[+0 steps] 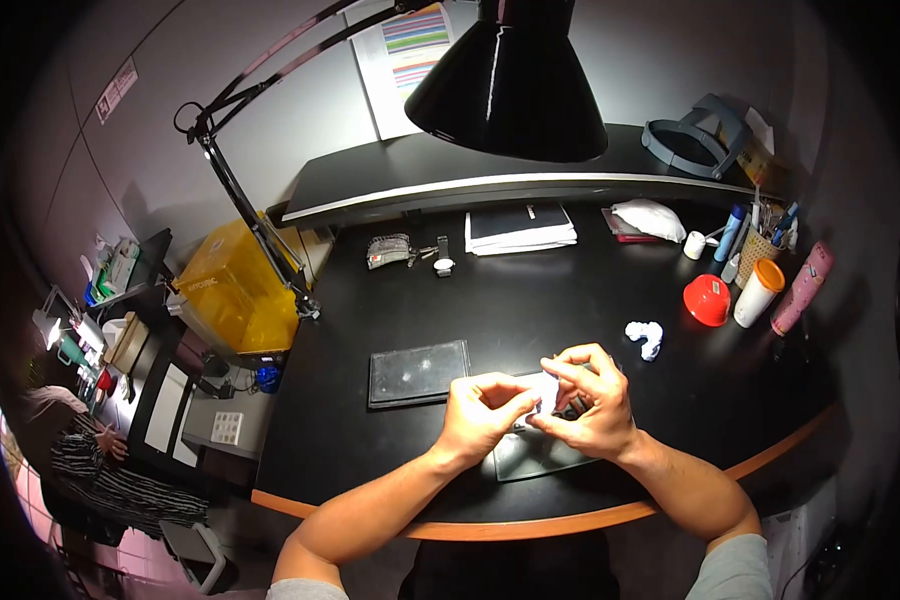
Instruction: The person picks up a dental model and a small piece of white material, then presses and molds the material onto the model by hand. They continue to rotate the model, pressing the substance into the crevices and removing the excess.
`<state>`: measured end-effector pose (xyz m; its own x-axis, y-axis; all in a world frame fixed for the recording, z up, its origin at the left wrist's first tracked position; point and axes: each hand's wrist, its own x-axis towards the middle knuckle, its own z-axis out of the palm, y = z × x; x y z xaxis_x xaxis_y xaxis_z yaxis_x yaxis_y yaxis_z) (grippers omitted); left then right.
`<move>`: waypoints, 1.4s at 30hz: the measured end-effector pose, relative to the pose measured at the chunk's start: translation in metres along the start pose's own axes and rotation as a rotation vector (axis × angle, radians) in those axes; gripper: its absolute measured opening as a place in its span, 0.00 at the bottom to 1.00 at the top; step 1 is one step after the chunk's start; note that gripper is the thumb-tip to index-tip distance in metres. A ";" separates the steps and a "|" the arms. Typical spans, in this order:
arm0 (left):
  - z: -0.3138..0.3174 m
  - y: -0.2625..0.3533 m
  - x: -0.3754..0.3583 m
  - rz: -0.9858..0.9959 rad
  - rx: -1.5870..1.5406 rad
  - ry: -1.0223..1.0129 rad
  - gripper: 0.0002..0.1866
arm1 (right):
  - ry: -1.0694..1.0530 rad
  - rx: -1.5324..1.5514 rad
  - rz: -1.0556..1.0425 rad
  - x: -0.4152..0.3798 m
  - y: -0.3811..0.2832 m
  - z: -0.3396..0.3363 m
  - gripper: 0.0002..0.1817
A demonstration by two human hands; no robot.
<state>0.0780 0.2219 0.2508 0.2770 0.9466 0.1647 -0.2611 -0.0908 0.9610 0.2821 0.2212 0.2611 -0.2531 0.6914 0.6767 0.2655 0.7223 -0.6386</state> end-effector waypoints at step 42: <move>0.013 0.004 -0.007 0.122 0.229 0.015 0.18 | 0.019 0.061 0.013 0.000 -0.008 0.012 0.30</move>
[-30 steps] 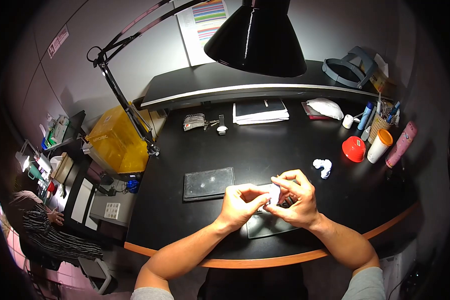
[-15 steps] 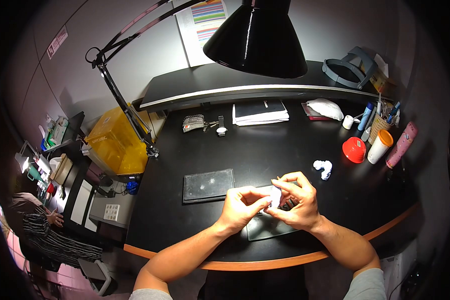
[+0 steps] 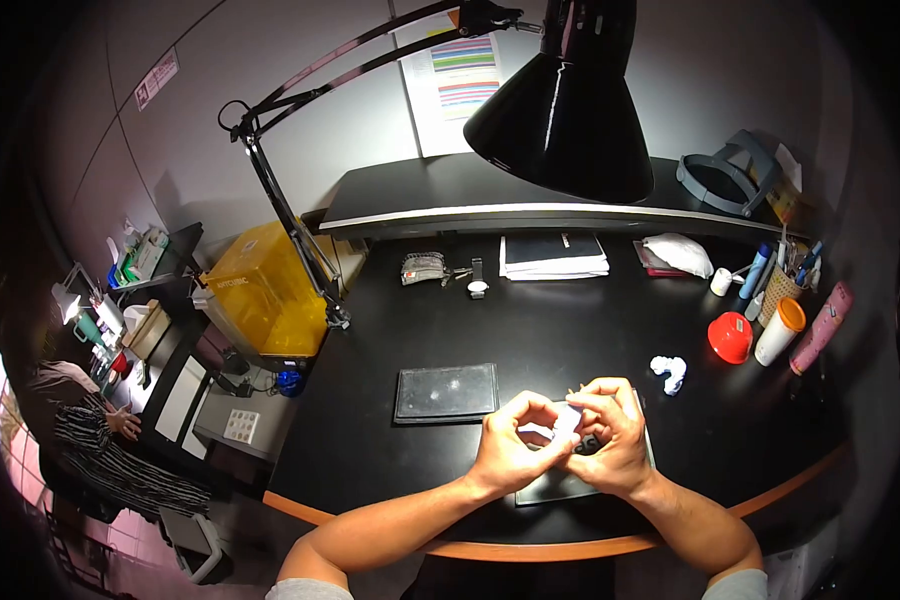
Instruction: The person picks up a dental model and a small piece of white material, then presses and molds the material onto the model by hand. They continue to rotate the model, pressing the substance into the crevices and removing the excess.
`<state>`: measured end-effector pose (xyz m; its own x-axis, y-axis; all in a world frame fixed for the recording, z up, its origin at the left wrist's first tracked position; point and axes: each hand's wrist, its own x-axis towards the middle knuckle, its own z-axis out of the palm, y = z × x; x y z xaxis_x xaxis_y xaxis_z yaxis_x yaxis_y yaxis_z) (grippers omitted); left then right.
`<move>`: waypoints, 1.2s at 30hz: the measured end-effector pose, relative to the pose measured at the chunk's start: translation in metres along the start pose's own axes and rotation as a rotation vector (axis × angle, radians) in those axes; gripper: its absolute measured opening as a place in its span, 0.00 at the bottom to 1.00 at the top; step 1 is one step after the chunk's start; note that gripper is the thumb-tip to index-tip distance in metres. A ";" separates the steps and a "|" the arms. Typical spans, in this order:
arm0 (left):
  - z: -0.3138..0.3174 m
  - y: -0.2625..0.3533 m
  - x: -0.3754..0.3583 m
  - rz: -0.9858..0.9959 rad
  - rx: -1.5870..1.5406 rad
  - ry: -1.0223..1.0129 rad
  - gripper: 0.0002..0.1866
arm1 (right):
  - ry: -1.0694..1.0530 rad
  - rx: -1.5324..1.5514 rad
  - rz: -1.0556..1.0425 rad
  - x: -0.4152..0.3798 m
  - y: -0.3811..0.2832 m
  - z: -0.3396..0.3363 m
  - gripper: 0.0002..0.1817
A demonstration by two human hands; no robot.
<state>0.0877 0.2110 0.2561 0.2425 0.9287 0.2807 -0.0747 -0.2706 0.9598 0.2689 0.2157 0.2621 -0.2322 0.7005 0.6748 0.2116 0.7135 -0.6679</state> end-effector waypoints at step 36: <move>-0.013 0.005 0.006 0.081 0.087 -0.030 0.16 | -0.127 0.464 0.317 0.001 0.010 -0.019 0.14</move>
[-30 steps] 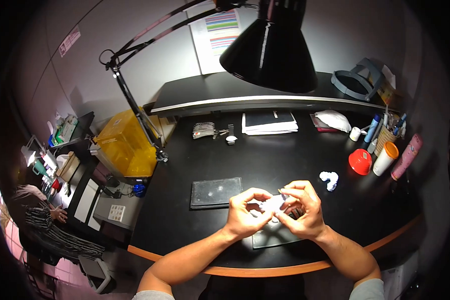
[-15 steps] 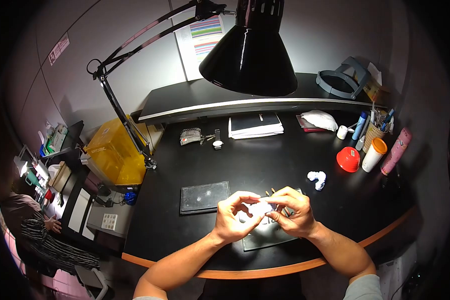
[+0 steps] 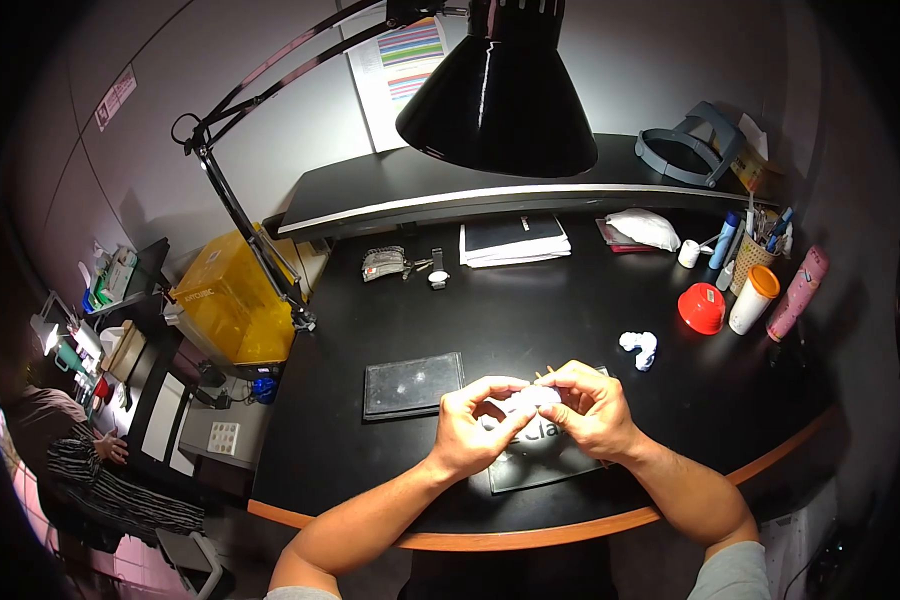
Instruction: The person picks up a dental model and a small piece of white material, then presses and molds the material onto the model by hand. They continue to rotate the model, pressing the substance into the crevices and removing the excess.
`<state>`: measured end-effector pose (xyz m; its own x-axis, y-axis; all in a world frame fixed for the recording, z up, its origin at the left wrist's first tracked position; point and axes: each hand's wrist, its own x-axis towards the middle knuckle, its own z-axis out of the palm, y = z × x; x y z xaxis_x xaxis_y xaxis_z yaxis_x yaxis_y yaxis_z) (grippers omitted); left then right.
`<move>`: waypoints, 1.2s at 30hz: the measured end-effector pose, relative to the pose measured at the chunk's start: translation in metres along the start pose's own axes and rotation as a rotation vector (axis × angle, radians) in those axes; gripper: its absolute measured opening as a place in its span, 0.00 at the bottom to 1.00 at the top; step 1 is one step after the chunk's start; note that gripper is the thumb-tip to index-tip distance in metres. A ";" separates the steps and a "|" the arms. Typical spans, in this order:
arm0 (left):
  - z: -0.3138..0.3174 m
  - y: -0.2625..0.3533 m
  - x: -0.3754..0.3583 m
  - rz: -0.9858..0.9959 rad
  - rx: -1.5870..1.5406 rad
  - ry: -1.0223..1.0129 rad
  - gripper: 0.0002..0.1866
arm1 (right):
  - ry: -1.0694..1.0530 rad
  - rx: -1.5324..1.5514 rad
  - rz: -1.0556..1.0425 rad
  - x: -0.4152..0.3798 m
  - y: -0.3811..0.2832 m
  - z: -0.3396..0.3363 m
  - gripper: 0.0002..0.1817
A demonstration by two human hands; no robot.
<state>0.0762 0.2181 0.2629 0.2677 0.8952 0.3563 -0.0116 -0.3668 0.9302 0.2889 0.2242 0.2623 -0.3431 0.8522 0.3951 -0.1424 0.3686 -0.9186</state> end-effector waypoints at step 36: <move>-0.007 -0.005 0.005 -0.054 -0.180 -0.045 0.18 | 0.010 0.085 0.129 0.000 0.003 -0.005 0.16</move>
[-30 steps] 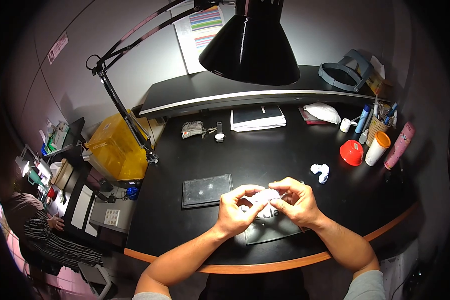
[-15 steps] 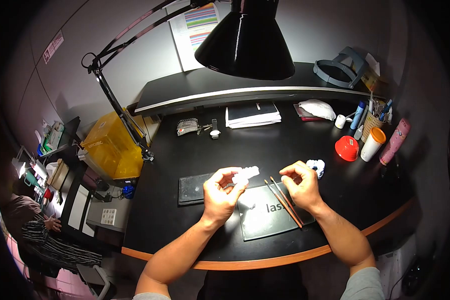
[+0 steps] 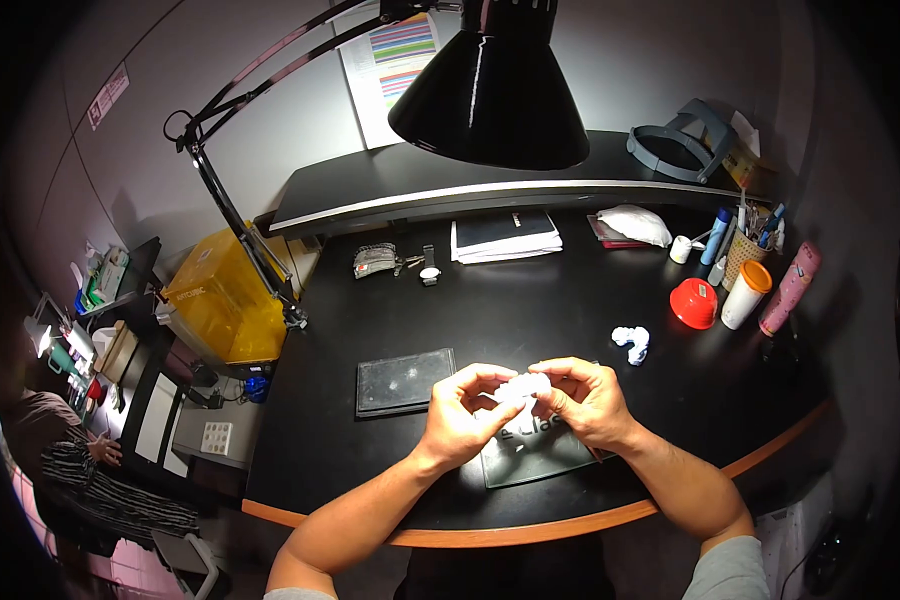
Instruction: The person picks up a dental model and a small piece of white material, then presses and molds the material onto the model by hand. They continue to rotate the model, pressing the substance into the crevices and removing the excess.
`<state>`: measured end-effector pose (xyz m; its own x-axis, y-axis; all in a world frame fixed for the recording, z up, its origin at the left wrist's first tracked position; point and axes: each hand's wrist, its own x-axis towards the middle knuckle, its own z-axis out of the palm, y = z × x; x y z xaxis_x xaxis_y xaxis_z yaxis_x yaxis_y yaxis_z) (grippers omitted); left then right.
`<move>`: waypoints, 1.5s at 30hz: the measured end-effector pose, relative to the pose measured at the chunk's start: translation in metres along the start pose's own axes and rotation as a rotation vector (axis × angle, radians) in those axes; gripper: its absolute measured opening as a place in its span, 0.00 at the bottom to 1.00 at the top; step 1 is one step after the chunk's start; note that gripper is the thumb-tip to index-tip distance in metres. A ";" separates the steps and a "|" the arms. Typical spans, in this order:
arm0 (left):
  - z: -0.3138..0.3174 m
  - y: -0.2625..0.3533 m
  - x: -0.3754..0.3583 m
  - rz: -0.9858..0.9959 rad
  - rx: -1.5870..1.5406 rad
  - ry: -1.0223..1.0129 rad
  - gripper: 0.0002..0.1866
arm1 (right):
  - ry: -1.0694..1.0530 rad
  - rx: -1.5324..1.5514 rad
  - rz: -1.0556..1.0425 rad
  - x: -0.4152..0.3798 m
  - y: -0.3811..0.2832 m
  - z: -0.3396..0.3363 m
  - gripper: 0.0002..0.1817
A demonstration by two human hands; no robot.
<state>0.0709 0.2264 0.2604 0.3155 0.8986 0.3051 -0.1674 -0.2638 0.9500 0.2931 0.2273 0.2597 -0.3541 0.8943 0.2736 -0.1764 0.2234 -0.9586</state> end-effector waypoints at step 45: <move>0.002 0.002 -0.003 0.008 0.004 -0.009 0.20 | -0.048 -0.028 0.014 -0.001 -0.002 0.000 0.14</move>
<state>0.0720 0.2227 0.2613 0.3223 0.8933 0.3133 -0.1661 -0.2724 0.9477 0.2937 0.2263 0.2617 -0.4005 0.8779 0.2626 -0.1451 0.2222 -0.9641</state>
